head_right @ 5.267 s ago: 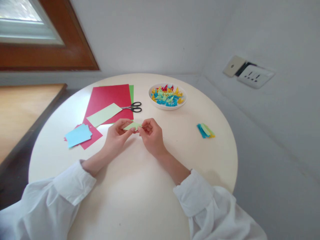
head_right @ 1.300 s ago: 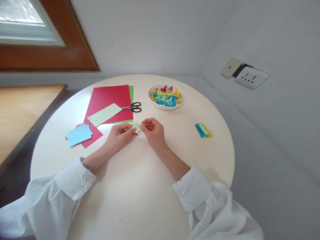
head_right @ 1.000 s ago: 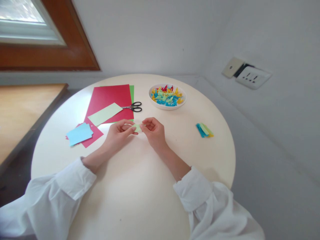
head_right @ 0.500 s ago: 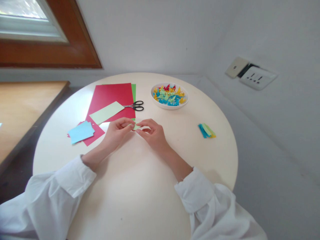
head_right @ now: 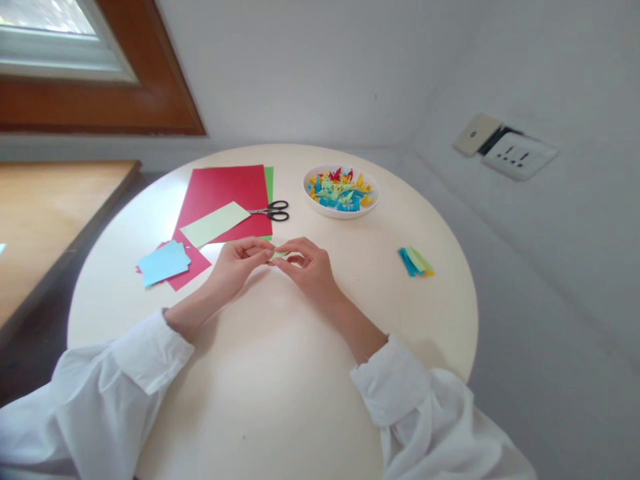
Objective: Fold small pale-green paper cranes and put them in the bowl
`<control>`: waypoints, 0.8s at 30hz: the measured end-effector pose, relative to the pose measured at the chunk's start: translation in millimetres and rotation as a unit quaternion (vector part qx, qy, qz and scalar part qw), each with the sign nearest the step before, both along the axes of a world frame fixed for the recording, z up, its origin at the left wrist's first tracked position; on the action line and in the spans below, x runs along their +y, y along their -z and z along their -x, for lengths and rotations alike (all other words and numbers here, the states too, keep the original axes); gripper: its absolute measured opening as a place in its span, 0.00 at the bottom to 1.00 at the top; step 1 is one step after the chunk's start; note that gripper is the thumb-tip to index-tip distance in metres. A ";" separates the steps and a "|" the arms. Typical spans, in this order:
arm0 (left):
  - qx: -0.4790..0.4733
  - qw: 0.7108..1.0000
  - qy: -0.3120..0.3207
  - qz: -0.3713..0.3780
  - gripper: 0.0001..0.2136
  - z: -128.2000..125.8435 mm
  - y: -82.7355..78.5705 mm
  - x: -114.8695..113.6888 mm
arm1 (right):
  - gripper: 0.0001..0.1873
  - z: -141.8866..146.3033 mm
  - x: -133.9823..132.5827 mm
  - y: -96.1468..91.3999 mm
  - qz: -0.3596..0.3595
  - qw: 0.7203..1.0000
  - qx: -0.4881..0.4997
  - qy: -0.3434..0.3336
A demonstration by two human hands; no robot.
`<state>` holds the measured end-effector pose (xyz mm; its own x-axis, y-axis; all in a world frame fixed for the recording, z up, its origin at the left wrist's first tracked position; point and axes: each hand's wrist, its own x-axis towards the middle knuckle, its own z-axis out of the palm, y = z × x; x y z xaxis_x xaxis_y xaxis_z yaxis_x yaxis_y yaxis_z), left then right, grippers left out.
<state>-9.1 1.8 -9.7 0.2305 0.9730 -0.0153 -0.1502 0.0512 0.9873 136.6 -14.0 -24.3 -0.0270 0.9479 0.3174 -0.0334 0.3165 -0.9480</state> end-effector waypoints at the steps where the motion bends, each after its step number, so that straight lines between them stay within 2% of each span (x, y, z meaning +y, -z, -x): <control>1: 0.001 1.000 -0.006 0.008 0.08 -0.3 -0.1 -0.1 | 0.08 -0.2 0.2 0.4 -0.001 1.000 0.001 -0.005; 7: -0.029 0.998 -0.014 0.051 0.09 -1.4 -0.1 -0.6 | 0.09 -2.2 0.9 2.8 -0.001 1.000 -0.009 -0.013; 24: -0.099 0.992 0.002 0.075 0.07 -1.3 3.7 1.9 | 0.09 -3.5 0.7 2.6 -0.007 1.000 -0.014 -0.026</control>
